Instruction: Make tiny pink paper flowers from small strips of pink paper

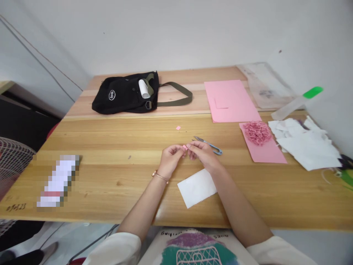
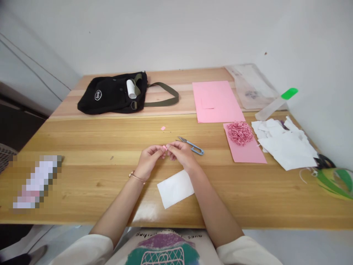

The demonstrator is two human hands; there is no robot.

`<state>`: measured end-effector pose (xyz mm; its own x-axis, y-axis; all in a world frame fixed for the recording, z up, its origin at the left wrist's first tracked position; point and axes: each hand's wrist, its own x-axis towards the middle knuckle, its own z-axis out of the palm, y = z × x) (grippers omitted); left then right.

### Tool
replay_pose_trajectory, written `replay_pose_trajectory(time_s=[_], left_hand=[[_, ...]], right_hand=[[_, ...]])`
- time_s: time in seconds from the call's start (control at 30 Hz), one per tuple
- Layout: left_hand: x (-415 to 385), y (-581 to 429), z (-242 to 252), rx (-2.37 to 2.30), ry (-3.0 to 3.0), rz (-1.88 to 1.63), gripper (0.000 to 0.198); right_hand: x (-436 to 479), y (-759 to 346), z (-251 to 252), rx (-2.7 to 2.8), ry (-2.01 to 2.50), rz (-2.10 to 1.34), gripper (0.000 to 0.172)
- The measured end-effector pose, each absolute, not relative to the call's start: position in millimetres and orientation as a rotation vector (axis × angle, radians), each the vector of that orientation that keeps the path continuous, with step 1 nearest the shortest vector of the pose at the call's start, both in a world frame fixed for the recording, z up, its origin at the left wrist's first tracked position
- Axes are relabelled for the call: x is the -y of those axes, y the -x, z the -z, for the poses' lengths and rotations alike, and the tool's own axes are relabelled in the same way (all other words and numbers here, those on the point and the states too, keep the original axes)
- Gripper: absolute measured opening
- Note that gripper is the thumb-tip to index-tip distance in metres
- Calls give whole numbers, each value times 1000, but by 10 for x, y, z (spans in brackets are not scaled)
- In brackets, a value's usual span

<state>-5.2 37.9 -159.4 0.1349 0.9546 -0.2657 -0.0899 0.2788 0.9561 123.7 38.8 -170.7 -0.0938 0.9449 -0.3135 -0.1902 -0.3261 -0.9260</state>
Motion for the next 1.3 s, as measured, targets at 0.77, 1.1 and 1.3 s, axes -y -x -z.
replay_pose_trajectory(time_s=[0.77,1.1,1.3], left_hand=[[-391,59,1599,-1141,-920,-1007,10],[-394,57,1610,-1164,-918,-1013,10],[-393,60,1611,-1168,-928,-1013,10]], right_hand=[[-392,-1258,1678,872,1238,-1610,21],[-388,-1283,1689,845,1217,-1636,22],[-398,-1293,1686,808,1193,-1648,19]])
